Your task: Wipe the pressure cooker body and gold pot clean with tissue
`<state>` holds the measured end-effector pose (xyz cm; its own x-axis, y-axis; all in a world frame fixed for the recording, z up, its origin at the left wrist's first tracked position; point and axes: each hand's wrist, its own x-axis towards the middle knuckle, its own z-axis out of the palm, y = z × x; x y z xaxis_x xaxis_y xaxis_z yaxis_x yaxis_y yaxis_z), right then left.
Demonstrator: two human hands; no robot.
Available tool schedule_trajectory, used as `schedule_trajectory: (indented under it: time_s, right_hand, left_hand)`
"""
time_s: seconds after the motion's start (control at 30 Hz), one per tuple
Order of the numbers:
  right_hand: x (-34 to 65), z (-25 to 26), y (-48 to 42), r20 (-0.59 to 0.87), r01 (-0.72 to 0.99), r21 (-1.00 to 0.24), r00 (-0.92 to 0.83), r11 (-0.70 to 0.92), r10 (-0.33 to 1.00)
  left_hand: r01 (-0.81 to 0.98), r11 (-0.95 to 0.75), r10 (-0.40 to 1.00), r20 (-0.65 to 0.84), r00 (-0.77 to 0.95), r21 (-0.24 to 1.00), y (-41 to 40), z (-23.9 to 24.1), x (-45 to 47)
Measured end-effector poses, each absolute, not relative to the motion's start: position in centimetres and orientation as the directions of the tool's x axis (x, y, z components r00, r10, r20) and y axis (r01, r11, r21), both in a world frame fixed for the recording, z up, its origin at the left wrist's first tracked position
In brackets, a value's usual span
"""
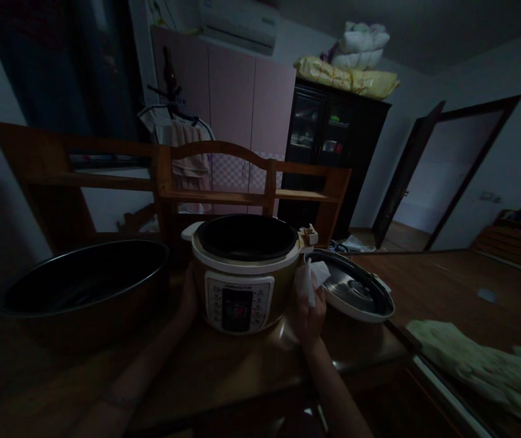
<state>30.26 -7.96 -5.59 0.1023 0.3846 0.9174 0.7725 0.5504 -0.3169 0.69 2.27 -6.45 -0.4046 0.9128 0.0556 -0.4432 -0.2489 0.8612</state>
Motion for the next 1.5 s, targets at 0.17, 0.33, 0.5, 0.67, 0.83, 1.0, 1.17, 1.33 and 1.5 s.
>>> schedule_trajectory:
  time_s: [0.17,0.33,0.5,0.67,0.83,1.0,1.17,1.33,1.5]
  right_hand:
    - [28.7,-4.6,-8.0,0.821,0.778,-0.338,-0.031,0.529,0.570]
    - [28.4,-5.1,-8.3,0.800,0.789,-0.109,-0.291,0.604,0.525]
    - [28.3,-5.6,-8.1,0.796,0.802,-0.047,-0.329,0.595,0.507]
    - [28.5,-5.2,-7.3,0.794,0.769,-0.394,0.010,0.503,0.607]
    - [28.9,-5.2,-7.1,0.747,0.695,-0.498,0.039,0.519,0.664]
    - [28.7,-5.3,-7.7,0.785,0.725,-0.362,-0.102,0.586,0.611]
    - [28.4,-5.3,-7.8,0.794,0.721,-0.325,-0.144,0.613,0.591]
    - [28.3,-5.5,-7.5,0.747,0.645,-0.520,0.026,0.560,0.664]
    - [28.7,-6.2,-6.6,0.624,0.458,-0.719,0.094,0.523,0.776]
  left_hand:
    - [-0.453,-0.233,0.925,0.053,-0.375,0.860,2.4,-7.0,0.5]
    - [-0.460,-0.213,0.931,0.036,-0.364,0.862,2.5,-7.2,0.6]
    - [-0.457,-0.217,0.929,0.039,-0.368,0.862,2.6,-7.1,0.5]
    - [-0.452,-0.235,0.925,0.055,-0.376,0.861,2.5,-6.9,0.5]
    - [-0.448,-0.229,0.925,0.049,-0.378,0.864,2.4,-6.9,0.4]
    - [-0.457,-0.195,0.929,0.013,-0.371,0.868,2.5,-7.3,0.4]
    - [-0.444,-0.211,0.926,0.033,-0.375,0.871,2.4,-7.1,0.5]
    - [-0.410,-0.256,0.909,0.074,-0.410,0.875,2.3,-6.9,0.4]
    - [-0.391,-0.251,0.896,0.059,-0.441,0.885,2.0,-6.4,0.7]
